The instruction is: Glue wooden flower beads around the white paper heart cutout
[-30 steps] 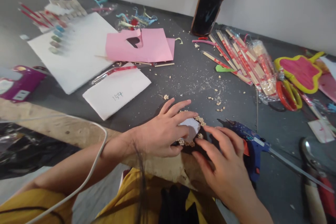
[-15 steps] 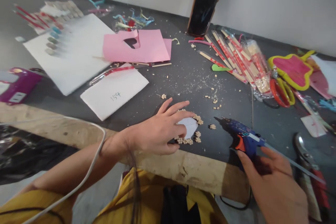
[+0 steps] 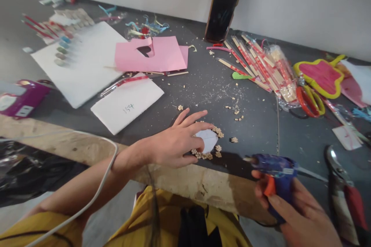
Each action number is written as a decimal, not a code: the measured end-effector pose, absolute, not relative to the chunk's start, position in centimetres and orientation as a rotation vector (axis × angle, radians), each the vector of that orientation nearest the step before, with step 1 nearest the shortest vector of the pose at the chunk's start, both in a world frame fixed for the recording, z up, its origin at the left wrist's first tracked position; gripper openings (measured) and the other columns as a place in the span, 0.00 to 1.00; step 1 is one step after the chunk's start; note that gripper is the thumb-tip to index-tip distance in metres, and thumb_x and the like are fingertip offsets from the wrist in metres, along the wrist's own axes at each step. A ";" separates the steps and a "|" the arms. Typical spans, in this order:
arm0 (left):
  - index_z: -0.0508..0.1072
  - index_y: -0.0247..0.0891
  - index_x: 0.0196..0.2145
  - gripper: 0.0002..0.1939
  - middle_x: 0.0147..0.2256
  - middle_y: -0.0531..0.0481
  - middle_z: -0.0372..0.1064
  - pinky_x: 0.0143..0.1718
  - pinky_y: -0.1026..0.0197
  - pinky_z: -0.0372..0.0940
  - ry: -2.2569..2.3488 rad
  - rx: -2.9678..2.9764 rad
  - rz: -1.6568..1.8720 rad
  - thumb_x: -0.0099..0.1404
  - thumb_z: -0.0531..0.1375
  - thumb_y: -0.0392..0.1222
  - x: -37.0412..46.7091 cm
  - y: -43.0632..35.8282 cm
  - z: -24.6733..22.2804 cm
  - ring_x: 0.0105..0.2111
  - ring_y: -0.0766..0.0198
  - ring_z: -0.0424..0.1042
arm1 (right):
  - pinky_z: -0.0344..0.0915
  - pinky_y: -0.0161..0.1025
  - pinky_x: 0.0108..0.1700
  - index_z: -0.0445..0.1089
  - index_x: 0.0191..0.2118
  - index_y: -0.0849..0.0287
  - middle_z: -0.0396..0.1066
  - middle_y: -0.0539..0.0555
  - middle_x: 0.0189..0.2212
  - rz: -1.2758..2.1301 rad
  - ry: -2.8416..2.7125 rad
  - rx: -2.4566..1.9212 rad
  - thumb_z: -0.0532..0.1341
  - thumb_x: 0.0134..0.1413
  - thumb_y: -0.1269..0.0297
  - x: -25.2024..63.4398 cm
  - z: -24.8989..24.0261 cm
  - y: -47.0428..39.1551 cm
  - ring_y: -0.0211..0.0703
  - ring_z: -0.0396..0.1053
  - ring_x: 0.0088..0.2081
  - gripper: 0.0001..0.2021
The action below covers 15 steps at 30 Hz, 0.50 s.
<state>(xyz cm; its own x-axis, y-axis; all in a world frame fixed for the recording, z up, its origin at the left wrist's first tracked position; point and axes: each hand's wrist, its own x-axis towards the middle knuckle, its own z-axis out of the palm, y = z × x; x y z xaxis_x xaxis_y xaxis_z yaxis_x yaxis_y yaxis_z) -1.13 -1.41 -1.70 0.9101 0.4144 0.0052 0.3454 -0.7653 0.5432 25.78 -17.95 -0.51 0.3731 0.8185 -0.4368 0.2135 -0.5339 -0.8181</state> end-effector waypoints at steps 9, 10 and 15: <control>0.74 0.42 0.36 0.06 0.63 0.48 0.51 0.62 0.31 0.30 0.508 2.489 0.124 0.58 0.62 0.39 -1.3 -1.1 -1.6 0.66 0.42 0.33 | 0.71 0.37 0.45 0.64 0.52 0.54 0.73 0.56 0.49 1.139 -0.935 -2.063 0.66 0.44 0.56 22.0 -0.3 -19.4 0.48 0.72 0.48 0.28; 0.74 0.42 0.36 0.06 0.63 0.48 0.51 0.62 0.31 0.30 0.511 2.487 0.123 0.58 0.62 0.38 -1.3 -1.1 -1.6 0.67 0.43 0.32 | 0.71 0.37 0.44 0.64 0.53 0.53 0.73 0.56 0.49 1.132 -0.951 -2.072 0.65 0.44 0.55 21.9 -0.3 -19.3 0.48 0.72 0.48 0.28; 0.74 0.43 0.36 0.06 0.63 0.48 0.51 0.62 0.30 0.30 0.516 2.491 0.113 0.58 0.62 0.38 -1.2 -1.1 -1.4 0.66 0.43 0.33 | 0.74 0.39 0.39 0.69 0.46 0.53 0.77 0.53 0.40 0.905 -1.195 -2.175 0.64 0.44 0.52 21.8 0.0 -18.8 0.49 0.75 0.41 0.22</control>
<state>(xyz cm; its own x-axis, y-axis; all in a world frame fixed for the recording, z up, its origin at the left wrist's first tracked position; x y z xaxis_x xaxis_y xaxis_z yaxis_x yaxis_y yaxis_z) -1.17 -1.13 -1.44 0.9214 0.3872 -0.0338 0.3373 -0.7533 0.5646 21.82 -18.82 -0.01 0.3955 0.8637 -0.3124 0.5353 -0.4932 -0.6857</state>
